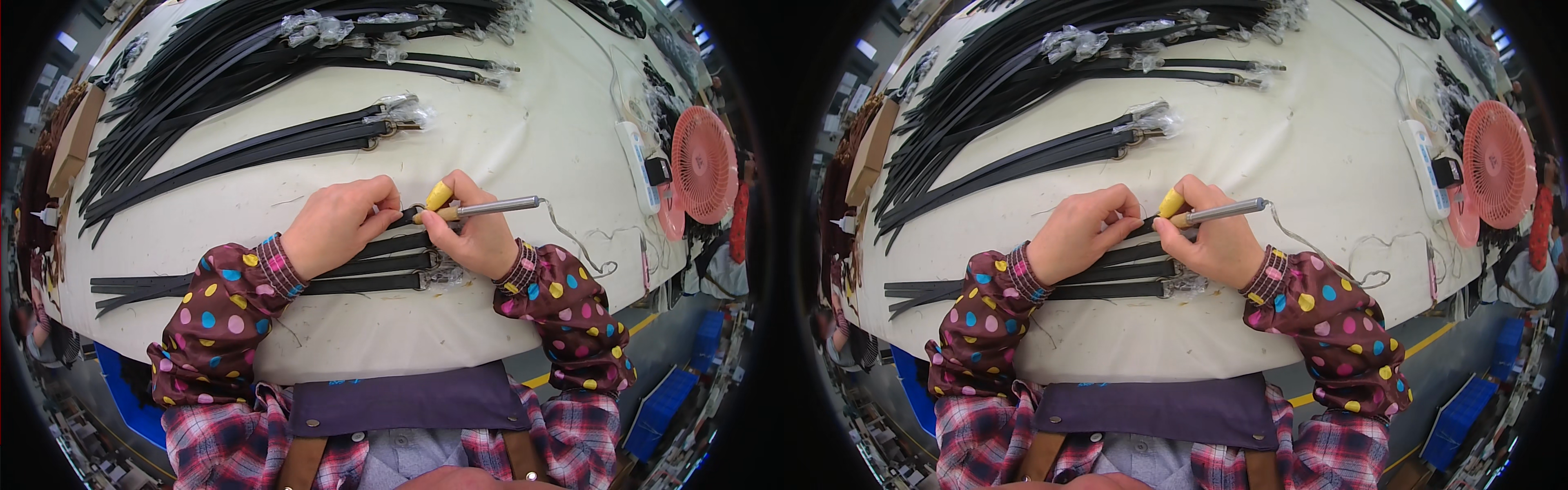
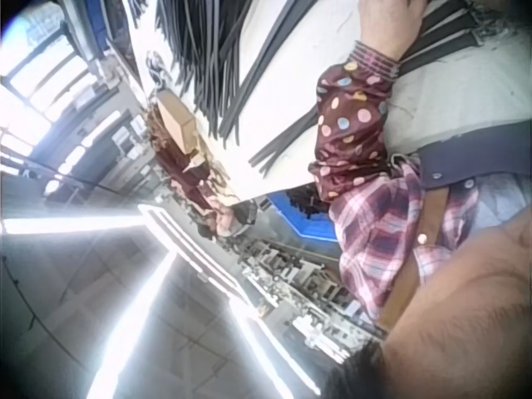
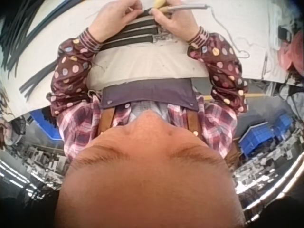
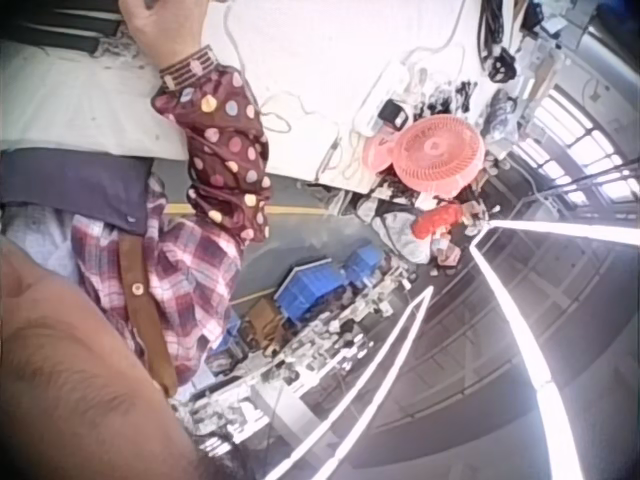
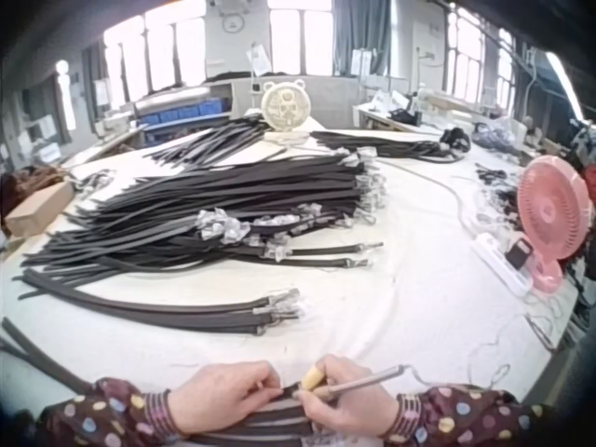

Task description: The person uses a soldering iron to apply heat to the ends of black straps, likely to seal or finish them. They handle each strap individually, applying the tool to the tip and then placing the finished strap on the table.

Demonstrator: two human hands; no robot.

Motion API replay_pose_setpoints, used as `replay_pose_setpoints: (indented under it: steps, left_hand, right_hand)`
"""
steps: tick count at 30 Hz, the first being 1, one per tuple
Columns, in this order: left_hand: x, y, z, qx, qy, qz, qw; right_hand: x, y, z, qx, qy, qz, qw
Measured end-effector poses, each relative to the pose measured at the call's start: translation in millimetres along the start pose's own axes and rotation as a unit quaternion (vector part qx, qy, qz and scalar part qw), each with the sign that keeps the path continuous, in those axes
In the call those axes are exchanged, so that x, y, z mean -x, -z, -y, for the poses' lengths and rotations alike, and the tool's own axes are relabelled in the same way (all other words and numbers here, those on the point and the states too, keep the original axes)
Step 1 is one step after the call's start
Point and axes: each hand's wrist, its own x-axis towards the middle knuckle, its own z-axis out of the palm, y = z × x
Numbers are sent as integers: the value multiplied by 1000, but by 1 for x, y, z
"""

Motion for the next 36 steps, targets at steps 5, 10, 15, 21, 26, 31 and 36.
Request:
replay_pose_setpoints:
  steps: [5,10,15,21,26,31,36]
  left_hand:
    - [0,1,0,-3,-2,5,1000]
    - [1,1,0,-8,-7,5,1000]
    - [1,1,0,-8,-5,8,1000]
    - [0,1,1,1,-15,5,1000]
    - [-2,1,3,24,-1,-6,1000]
    - [-10,5,3,26,-15,27,999]
    - [-9,4,8,31,-45,13,998]
  right_hand:
    - [0,2,3,21,-2,18,1000]
    - [0,1,2,27,3,11,1000]
    - [0,1,3,35,-8,16,999]
    - [0,0,2,48,-3,14,999]
    - [0,0,6,-19,-23,1,1000]
    - [-1,1,7,-23,-18,-5,1000]
    - [-1,0,9,-10,-7,-3,1000]
